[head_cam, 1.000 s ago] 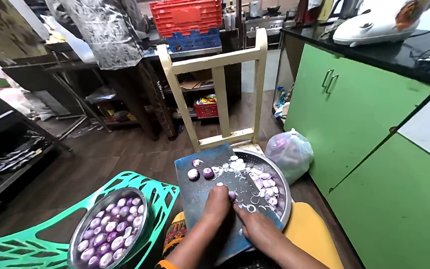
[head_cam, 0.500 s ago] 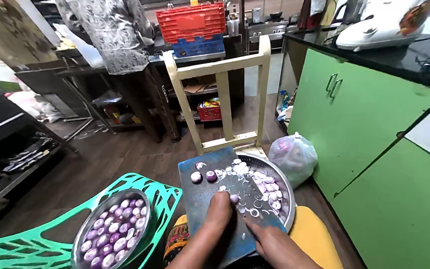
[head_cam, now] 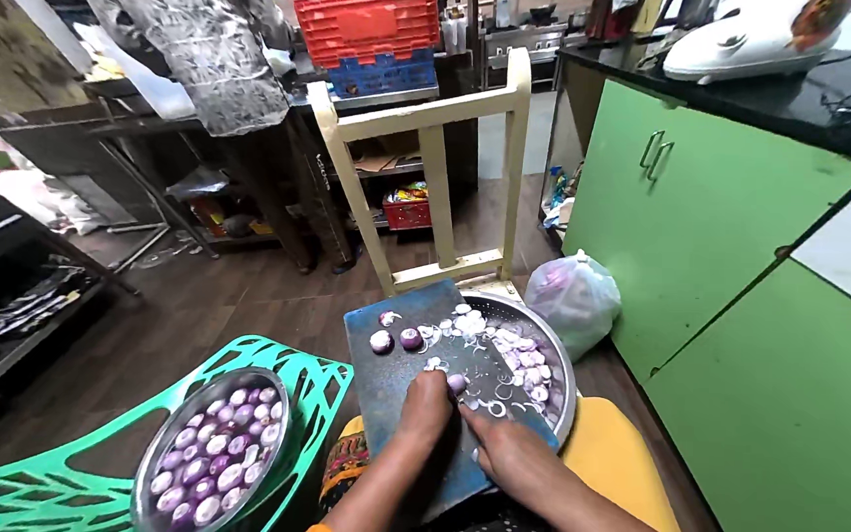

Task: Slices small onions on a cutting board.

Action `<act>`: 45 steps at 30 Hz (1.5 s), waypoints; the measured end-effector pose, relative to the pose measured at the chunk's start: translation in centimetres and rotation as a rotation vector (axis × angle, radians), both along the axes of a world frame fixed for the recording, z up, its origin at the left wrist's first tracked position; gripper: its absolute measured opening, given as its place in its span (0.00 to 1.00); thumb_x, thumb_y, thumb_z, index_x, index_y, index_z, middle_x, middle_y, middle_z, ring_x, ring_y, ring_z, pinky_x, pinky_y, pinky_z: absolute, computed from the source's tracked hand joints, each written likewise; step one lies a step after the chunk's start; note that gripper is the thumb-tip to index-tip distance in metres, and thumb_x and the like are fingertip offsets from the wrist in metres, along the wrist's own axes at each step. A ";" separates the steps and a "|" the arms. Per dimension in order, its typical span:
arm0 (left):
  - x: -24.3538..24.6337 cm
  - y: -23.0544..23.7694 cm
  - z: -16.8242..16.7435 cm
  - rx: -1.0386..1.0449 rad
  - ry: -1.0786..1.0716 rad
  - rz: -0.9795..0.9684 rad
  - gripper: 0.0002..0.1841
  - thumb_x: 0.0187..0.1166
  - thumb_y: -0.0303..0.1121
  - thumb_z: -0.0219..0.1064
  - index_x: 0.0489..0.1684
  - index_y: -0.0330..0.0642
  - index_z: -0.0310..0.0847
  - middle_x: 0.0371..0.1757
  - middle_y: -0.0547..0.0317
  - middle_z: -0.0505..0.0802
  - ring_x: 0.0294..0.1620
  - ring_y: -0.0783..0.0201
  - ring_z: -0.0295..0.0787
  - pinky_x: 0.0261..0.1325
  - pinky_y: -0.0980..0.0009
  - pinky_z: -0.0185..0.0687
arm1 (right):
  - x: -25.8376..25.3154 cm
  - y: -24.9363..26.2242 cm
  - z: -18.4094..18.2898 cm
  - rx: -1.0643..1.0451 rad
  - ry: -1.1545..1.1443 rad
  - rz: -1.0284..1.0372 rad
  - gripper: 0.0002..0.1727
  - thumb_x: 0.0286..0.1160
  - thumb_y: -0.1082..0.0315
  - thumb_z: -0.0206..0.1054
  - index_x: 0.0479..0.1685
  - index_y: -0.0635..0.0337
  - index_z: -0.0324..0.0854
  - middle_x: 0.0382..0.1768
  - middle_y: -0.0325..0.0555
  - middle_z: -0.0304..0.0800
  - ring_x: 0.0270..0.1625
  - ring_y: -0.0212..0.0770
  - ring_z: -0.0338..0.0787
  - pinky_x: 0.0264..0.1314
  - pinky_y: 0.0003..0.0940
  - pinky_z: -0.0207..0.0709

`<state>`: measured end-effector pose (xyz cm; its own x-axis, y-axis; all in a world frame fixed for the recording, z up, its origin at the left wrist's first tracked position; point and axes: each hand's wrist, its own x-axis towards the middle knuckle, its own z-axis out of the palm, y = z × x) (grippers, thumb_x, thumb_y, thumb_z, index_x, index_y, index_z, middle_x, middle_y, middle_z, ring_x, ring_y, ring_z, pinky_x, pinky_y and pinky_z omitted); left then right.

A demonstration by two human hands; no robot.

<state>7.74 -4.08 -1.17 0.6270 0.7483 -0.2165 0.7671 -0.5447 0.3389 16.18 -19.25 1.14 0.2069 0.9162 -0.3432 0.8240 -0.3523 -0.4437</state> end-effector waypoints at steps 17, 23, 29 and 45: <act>-0.6 0.3 0.9 -0.032 -0.007 0.044 0.11 0.82 0.34 0.66 0.38 0.36 0.90 0.47 0.44 0.95 0.56 0.47 0.94 0.64 0.48 0.88 | 0.3 -2.0 0.4 -0.056 -0.014 0.046 0.38 0.84 0.65 0.57 0.96 0.37 0.53 0.41 0.60 0.93 0.48 0.64 0.93 0.51 0.64 0.84; -0.4 -0.1 0.5 -0.037 -0.013 0.039 0.10 0.80 0.32 0.67 0.39 0.35 0.91 0.47 0.43 0.95 0.56 0.45 0.94 0.64 0.46 0.87 | -0.2 0.4 -1.0 -0.023 -0.023 0.025 0.38 0.83 0.67 0.58 0.96 0.39 0.54 0.47 0.61 0.93 0.52 0.64 0.93 0.55 0.64 0.84; -0.8 0.1 0.5 -0.016 -0.023 0.034 0.10 0.80 0.33 0.66 0.39 0.35 0.91 0.48 0.43 0.95 0.57 0.46 0.93 0.65 0.48 0.87 | 0.0 -1.9 0.5 -0.012 -0.007 0.046 0.38 0.84 0.65 0.56 0.96 0.37 0.54 0.40 0.59 0.93 0.46 0.63 0.94 0.50 0.62 0.85; -0.6 -0.1 0.2 -0.004 0.004 0.027 0.11 0.83 0.32 0.63 0.41 0.35 0.91 0.51 0.43 0.95 0.60 0.47 0.93 0.67 0.48 0.86 | -0.1 -0.6 -1.2 -0.026 -0.005 0.024 0.40 0.82 0.66 0.58 0.96 0.36 0.53 0.43 0.60 0.93 0.50 0.64 0.93 0.53 0.64 0.84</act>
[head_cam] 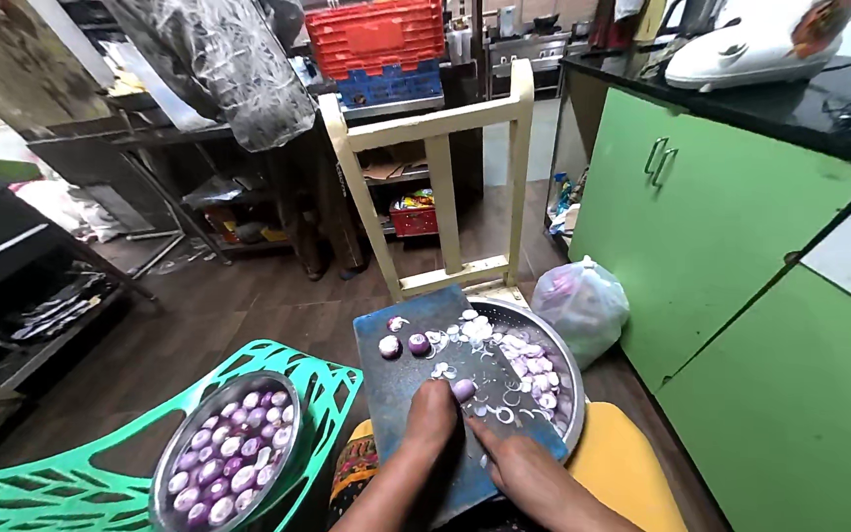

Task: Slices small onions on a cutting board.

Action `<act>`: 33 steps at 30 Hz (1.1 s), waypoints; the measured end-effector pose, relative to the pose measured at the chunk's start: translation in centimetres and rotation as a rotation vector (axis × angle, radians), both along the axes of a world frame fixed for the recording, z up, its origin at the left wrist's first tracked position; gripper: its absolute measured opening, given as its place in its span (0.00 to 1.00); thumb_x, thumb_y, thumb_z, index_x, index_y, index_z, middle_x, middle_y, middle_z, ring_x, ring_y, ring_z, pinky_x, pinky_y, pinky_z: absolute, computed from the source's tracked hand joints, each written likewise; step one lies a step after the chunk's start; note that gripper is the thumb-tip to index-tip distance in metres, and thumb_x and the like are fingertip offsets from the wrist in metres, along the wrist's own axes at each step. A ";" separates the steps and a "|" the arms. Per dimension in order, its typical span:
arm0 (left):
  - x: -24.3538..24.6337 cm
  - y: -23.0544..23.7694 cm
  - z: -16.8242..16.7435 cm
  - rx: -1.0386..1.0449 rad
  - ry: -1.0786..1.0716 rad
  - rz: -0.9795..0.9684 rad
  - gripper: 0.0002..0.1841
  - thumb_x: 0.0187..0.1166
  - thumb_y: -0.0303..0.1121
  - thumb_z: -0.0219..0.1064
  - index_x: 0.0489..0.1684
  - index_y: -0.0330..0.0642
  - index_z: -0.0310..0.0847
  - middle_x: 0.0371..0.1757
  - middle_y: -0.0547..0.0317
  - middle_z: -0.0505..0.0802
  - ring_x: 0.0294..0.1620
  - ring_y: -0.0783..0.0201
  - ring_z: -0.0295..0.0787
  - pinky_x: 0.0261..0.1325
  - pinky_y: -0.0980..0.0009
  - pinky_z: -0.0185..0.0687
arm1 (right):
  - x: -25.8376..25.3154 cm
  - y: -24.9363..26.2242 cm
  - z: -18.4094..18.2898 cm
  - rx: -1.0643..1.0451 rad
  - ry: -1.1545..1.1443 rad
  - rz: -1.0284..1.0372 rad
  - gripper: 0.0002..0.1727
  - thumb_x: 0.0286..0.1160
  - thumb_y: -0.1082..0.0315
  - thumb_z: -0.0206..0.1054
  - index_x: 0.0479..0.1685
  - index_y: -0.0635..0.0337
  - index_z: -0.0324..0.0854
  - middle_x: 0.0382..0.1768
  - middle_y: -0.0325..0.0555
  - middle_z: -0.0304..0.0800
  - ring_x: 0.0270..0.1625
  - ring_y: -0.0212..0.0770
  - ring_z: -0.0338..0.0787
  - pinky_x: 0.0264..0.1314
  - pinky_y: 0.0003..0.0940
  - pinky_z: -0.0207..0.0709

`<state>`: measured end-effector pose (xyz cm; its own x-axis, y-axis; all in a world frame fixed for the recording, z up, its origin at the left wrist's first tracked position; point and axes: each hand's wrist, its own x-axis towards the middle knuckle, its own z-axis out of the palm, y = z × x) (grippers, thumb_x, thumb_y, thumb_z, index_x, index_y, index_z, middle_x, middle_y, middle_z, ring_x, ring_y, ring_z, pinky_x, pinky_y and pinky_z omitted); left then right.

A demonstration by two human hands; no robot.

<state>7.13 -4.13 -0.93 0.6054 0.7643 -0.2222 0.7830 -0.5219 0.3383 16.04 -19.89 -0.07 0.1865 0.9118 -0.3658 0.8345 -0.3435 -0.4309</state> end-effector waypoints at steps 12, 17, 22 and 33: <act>-0.1 0.7 0.0 -0.013 0.004 -0.007 0.11 0.82 0.32 0.64 0.43 0.35 0.91 0.52 0.43 0.95 0.61 0.47 0.92 0.68 0.48 0.86 | 0.4 -1.5 0.9 -0.039 0.011 0.016 0.40 0.83 0.66 0.57 0.97 0.35 0.51 0.40 0.60 0.92 0.48 0.64 0.93 0.53 0.63 0.84; 0.0 0.5 -0.2 -0.022 0.009 0.004 0.09 0.79 0.32 0.68 0.38 0.35 0.91 0.49 0.42 0.95 0.57 0.45 0.93 0.64 0.46 0.87 | 0.0 0.0 1.2 -0.007 0.032 0.002 0.39 0.84 0.65 0.57 0.97 0.37 0.52 0.43 0.60 0.92 0.49 0.64 0.93 0.53 0.63 0.84; -0.2 0.5 0.1 -0.035 0.017 0.005 0.12 0.82 0.33 0.64 0.43 0.34 0.91 0.52 0.42 0.94 0.61 0.46 0.92 0.67 0.47 0.86 | 0.3 -1.4 0.3 -0.019 0.037 0.012 0.40 0.83 0.65 0.58 0.97 0.35 0.51 0.41 0.60 0.93 0.47 0.64 0.93 0.53 0.63 0.84; 1.5 9.6 2.8 0.142 -0.038 0.029 0.23 0.76 0.27 0.72 0.73 0.40 0.84 0.74 0.35 0.85 0.70 0.35 0.85 0.71 0.38 0.83 | 2.0 1.0 -0.8 0.048 0.124 -0.045 0.39 0.82 0.61 0.61 0.95 0.29 0.54 0.46 0.60 0.93 0.50 0.63 0.93 0.55 0.66 0.84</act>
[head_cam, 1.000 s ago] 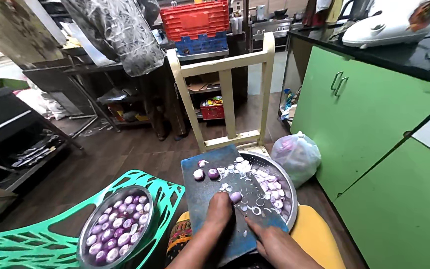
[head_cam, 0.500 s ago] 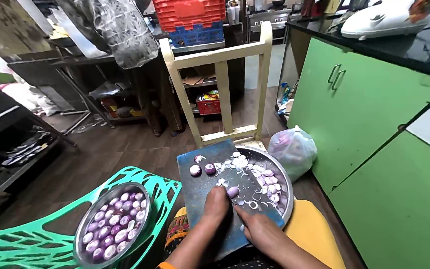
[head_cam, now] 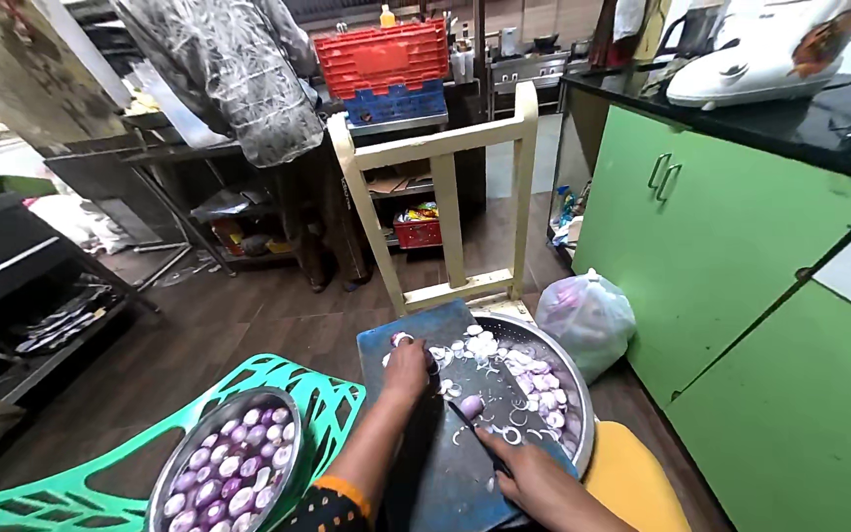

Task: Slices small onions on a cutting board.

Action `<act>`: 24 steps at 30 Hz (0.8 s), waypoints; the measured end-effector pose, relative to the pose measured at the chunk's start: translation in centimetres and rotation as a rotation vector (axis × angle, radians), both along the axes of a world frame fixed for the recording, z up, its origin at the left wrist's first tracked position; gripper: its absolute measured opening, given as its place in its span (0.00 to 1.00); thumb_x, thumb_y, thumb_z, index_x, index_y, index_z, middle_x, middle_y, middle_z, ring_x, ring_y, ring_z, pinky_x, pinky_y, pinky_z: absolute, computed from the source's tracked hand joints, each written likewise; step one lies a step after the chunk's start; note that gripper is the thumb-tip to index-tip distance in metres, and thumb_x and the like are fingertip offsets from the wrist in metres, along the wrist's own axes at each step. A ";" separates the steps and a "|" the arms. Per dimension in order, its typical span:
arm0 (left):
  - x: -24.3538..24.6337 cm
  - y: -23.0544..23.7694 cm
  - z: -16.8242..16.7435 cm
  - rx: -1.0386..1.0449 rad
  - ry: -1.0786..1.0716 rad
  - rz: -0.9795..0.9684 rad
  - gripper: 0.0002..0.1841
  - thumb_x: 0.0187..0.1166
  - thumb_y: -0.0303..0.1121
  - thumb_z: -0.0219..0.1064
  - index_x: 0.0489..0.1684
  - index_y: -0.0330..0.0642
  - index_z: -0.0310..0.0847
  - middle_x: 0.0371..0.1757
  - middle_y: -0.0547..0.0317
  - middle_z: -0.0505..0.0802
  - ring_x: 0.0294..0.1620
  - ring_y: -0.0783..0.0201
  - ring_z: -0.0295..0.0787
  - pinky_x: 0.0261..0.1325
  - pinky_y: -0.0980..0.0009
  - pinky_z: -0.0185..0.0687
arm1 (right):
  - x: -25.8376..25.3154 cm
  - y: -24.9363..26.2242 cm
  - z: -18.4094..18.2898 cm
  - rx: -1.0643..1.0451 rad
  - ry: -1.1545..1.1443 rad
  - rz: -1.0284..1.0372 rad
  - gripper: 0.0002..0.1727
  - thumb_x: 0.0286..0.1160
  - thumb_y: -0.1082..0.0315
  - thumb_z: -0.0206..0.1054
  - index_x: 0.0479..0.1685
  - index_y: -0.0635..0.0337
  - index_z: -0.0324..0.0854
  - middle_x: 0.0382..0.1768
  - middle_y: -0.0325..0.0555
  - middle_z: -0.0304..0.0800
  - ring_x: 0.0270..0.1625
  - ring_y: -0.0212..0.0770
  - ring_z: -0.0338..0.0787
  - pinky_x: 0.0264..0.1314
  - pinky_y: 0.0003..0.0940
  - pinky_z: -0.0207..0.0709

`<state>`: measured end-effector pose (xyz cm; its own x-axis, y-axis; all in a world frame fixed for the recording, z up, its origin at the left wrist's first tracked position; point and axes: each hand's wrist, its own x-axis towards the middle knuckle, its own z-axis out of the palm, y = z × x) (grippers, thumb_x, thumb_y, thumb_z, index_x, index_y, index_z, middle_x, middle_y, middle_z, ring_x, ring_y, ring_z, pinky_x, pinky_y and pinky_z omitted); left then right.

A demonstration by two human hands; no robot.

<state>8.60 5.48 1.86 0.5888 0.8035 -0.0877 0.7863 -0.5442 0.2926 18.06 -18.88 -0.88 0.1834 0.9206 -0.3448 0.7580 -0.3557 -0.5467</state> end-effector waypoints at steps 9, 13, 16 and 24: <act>-0.8 -3.1 -0.6 -0.250 0.045 -0.215 0.19 0.66 0.39 0.84 0.53 0.42 0.93 0.47 0.47 0.96 0.52 0.48 0.94 0.65 0.43 0.87 | 1.4 -1.9 -0.1 0.054 -0.136 -0.155 0.38 0.82 0.63 0.58 0.95 0.35 0.57 0.44 0.57 0.94 0.48 0.61 0.94 0.55 0.63 0.85; -0.5 -7.3 -0.3 -0.218 0.036 -0.203 0.14 0.74 0.36 0.76 0.47 0.34 0.91 0.50 0.42 0.95 0.58 0.45 0.93 0.66 0.44 0.86 | 0.6 -1.7 0.9 0.016 -0.150 -0.093 0.39 0.83 0.63 0.57 0.96 0.32 0.53 0.44 0.57 0.94 0.49 0.61 0.94 0.54 0.63 0.85; -0.1 -8.2 0.2 -0.203 0.110 -0.173 0.11 0.76 0.35 0.73 0.41 0.33 0.90 0.49 0.41 0.94 0.57 0.43 0.93 0.62 0.42 0.87 | -0.6 -0.9 1.4 0.048 -0.158 -0.053 0.38 0.83 0.63 0.58 0.96 0.33 0.55 0.42 0.57 0.94 0.48 0.61 0.94 0.53 0.63 0.85; 0.7 -8.7 0.5 -0.179 0.179 -0.178 0.10 0.78 0.32 0.69 0.40 0.33 0.89 0.49 0.39 0.94 0.56 0.43 0.93 0.60 0.42 0.88 | -1.3 -2.7 1.5 -0.049 -0.161 -0.041 0.39 0.83 0.64 0.57 0.96 0.34 0.53 0.43 0.59 0.93 0.48 0.64 0.94 0.52 0.63 0.84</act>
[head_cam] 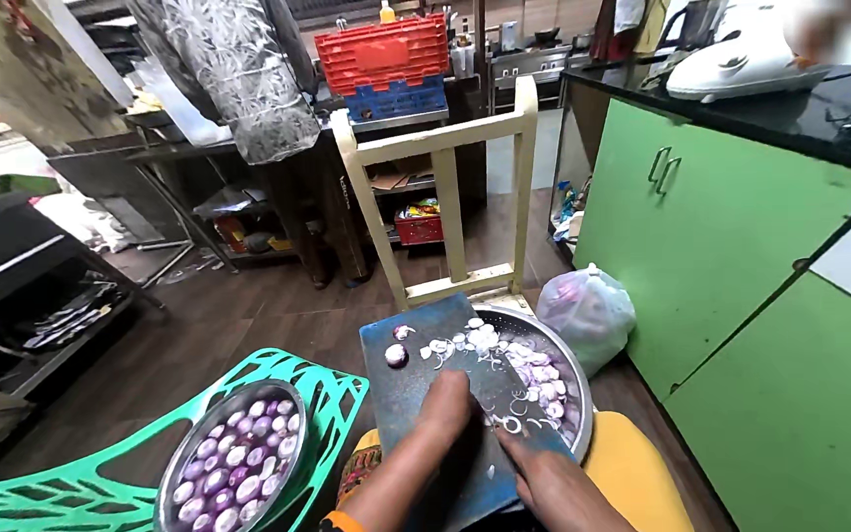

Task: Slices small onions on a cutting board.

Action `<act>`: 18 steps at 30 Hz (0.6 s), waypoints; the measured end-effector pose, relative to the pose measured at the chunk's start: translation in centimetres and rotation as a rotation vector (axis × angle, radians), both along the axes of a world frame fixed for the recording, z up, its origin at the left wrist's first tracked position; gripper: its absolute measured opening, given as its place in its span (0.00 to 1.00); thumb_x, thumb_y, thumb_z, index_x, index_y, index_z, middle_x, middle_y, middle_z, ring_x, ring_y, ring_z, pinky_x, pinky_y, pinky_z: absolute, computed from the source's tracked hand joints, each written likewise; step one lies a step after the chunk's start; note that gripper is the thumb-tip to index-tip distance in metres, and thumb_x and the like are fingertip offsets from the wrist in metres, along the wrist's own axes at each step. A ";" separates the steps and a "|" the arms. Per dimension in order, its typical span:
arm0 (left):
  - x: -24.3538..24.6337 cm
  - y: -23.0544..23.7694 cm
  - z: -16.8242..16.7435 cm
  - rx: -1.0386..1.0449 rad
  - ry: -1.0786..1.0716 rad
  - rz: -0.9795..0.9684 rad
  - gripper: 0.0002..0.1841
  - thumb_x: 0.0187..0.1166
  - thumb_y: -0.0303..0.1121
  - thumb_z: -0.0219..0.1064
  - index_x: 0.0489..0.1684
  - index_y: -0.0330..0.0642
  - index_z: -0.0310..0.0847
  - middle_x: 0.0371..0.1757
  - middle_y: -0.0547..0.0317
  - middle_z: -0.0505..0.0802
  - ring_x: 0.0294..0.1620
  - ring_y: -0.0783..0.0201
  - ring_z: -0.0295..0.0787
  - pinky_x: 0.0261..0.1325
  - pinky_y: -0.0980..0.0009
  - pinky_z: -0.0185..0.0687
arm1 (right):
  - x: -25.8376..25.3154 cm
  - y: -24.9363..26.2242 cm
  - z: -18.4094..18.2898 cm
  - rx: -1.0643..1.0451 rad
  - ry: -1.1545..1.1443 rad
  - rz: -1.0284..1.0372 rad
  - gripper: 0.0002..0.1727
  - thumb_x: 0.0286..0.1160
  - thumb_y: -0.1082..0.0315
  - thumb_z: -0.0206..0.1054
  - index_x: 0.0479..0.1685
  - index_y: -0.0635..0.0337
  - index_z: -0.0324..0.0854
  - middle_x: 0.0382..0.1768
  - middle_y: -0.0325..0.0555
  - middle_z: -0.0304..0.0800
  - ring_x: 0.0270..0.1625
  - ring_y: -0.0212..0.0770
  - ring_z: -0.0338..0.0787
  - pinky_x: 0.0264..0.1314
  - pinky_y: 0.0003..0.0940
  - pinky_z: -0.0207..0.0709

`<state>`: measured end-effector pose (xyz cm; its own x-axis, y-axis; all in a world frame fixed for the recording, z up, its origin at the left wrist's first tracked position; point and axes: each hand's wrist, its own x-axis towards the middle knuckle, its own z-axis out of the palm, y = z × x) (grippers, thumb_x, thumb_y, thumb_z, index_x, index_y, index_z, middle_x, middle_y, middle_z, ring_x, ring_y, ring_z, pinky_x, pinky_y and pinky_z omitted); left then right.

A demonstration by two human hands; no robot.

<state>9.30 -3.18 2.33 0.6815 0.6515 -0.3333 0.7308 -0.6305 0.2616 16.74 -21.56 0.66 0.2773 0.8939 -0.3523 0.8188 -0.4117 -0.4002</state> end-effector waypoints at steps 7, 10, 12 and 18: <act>0.2 -0.2 -0.2 0.004 0.012 -0.002 0.08 0.75 0.32 0.72 0.39 0.35 0.91 0.49 0.42 0.95 0.55 0.44 0.94 0.60 0.43 0.89 | -0.1 3.0 -0.8 0.009 -0.026 -0.007 0.35 0.87 0.64 0.52 0.95 0.36 0.55 0.50 0.61 0.93 0.54 0.64 0.93 0.57 0.63 0.84; -0.1 0.0 -0.2 -0.007 0.014 0.011 0.09 0.75 0.32 0.72 0.41 0.35 0.90 0.51 0.42 0.94 0.58 0.43 0.93 0.62 0.43 0.88 | -0.3 0.7 -0.5 0.013 -0.023 0.013 0.37 0.84 0.65 0.55 0.96 0.36 0.54 0.44 0.60 0.93 0.49 0.64 0.94 0.51 0.63 0.85; -0.1 0.3 -0.2 -0.009 0.015 0.020 0.09 0.76 0.32 0.71 0.42 0.35 0.90 0.51 0.42 0.94 0.58 0.43 0.93 0.61 0.42 0.88 | -0.4 0.4 0.6 0.037 -0.015 0.018 0.38 0.85 0.64 0.56 0.96 0.36 0.53 0.41 0.58 0.93 0.46 0.63 0.94 0.49 0.62 0.85; 0.1 -0.3 -0.2 0.006 0.005 0.015 0.08 0.76 0.31 0.71 0.41 0.35 0.90 0.51 0.41 0.94 0.57 0.43 0.93 0.61 0.43 0.88 | -0.3 2.9 -0.7 0.004 -0.035 -0.009 0.36 0.86 0.65 0.54 0.95 0.36 0.55 0.47 0.61 0.93 0.52 0.64 0.94 0.54 0.64 0.85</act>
